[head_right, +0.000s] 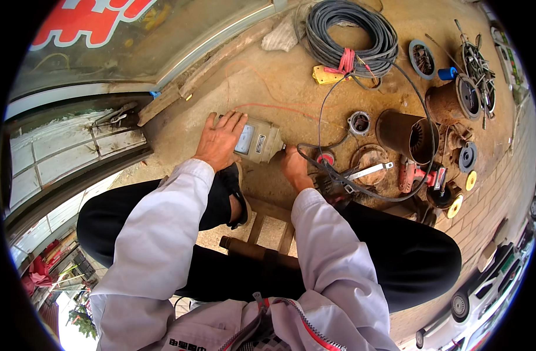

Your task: The person sits on a low stool and works on a small gray electrical box, using a screwdriver to tighten screws and connect wires. They handle a coiled gray cable, a red power tool, and various metal parts, repeatedly adjusting the box and its connections.

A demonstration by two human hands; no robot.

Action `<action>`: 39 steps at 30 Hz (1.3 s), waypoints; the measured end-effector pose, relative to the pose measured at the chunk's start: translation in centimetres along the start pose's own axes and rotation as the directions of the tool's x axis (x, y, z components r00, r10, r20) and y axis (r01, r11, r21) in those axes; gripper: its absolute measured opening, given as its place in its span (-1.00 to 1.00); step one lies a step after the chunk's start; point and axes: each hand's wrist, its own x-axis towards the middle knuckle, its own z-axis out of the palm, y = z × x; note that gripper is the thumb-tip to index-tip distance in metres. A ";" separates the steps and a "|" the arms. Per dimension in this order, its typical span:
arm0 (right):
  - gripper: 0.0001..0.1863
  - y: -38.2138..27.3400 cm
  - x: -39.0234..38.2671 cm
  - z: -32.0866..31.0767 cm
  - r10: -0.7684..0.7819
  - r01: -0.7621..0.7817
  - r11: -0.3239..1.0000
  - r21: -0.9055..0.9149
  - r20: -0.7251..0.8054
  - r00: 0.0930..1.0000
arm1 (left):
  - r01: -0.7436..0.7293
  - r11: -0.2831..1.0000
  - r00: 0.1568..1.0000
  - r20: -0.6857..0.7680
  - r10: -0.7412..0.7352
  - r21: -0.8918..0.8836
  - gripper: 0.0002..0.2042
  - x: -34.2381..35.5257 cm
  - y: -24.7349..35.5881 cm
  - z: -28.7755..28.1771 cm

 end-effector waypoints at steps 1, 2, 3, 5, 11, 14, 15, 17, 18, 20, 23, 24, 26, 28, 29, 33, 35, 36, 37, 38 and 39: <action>-0.79 0.3 0.1 0.1 0.013 -0.013 1.000 0.005 0.007 1.000 | -0.002 1.000 1.000 -0.005 0.002 0.001 0.12 0.1 0.0 -0.1; -0.79 0.6 0.2 0.1 -0.006 0.006 1.000 0.008 0.006 1.000 | -0.003 1.000 1.000 -0.009 0.003 0.002 0.12 0.2 0.0 -0.1; -0.79 0.6 0.2 0.1 -0.026 0.026 1.000 0.012 0.007 1.000 | -0.003 1.000 1.000 -0.011 0.003 0.004 0.13 0.1 0.0 0.0; -0.79 0.6 0.2 0.2 -0.048 0.048 0.998 0.034 0.000 0.999 | -0.001 1.000 1.000 -0.008 0.001 0.006 0.12 0.0 0.0 0.1; -0.75 1.6 0.5 1.3 0.007 -0.008 0.997 0.079 0.006 1.000 | -0.004 1.000 1.000 -0.015 0.004 0.007 0.11 0.1 -0.1 0.0; -0.70 2.0 0.5 1.5 0.007 -0.008 0.995 0.100 0.013 1.000 | -0.002 1.000 1.000 -0.005 0.002 -0.002 0.11 0.0 -0.1 -0.1; -0.69 2.0 0.6 1.5 0.004 -0.006 0.993 0.119 0.020 1.000 | 0.000 1.000 1.000 0.003 0.000 -0.002 0.11 0.0 0.0 -0.3; -0.68 1.9 0.5 1.5 -0.001 -0.001 0.990 0.144 0.014 1.000 | -0.010 1.000 0.999 -0.044 0.010 0.006 0.04 -0.2 0.1 -0.3; -0.69 1.7 0.5 1.5 -0.004 0.004 0.989 0.150 -0.001 1.000 | -0.017 1.000 0.997 -0.072 0.018 0.009 0.01 -0.2 0.0 -0.3; -0.71 1.4 0.4 1.4 0.004 -0.009 0.989 0.148 0.036 0.999 | -0.016 1.000 0.997 -0.077 0.017 0.014 0.00 -0.1 0.0 -0.2; -0.77 2.2 0.0 1.3 0.006 -0.033 0.991 0.131 0.197 0.980 | -0.020 1.000 0.997 -0.079 0.021 0.003 0.00 0.2 0.0 0.0; -0.78 0.9 -0.3 -0.2 -0.028 -0.008 0.991 0.134 0.265 0.964 | -0.002 1.000 0.997 -0.073 0.002 -0.004 0.00 -0.1 0.0 0.4; -0.80 -1.4 -0.9 -2.9 -0.039 -0.052 0.976 0.211 0.406 0.913 | 0.000 1.000 0.997 -0.081 -0.001 -0.017 0.00 -0.4 -0.2 0.7; -0.80 -2.2 -0.8 -5.7 -0.028 -0.190 0.924 0.331 0.555 0.831 | -0.003 0.999 0.996 -0.091 0.000 -0.034 0.00 -0.2 -0.3 0.7; -0.80 -3.8 -0.6 -7.8 -0.014 -0.200 0.927 0.318 0.561 0.828 | -0.001 0.999 0.996 -0.093 -0.004 -0.046 0.00 -0.2 -0.3 0.6; -0.81 -6.7 0.7 -11.6 0.020 -0.170 0.946 0.275 0.477 0.879 | 0.006 0.998 1.000 -0.025 -0.007 -0.054 0.10 0.0 -0.2 0.3; -0.79 -7.4 1.7 -12.3 -0.032 -0.060 0.974 0.220 0.392 0.919 | 0.008 0.999 0.999 -0.041 -0.009 -0.037 0.10 -0.4 -0.4 0.9; -0.80 -7.0 2.2 -12.1 -0.081 0.013 0.976 0.219 0.304 0.949 | 0.002 1.000 0.999 -0.052 -0.003 -0.026 0.11 -0.3 -0.4 0.9; -0.81 -6.6 2.7 -11.5 -0.097 0.052 0.976 0.212 0.208 0.973 | 0.003 0.999 0.999 -0.043 -0.005 -0.032 0.11 -0.2 -0.4 0.9; -0.82 -5.9 3.2 -10.6 -0.114 0.090 0.976 0.201 0.110 0.987 | 0.006 0.999 0.999 -0.034 -0.007 -0.038 0.11 -0.2 -0.4 0.9; -0.83 -5.3 3.7 -9.3 -0.134 0.129 0.973 0.189 0.015 0.991 | 0.013 0.999 1.000 -0.021 -0.014 -0.041 0.11 -0.3 -0.3 0.7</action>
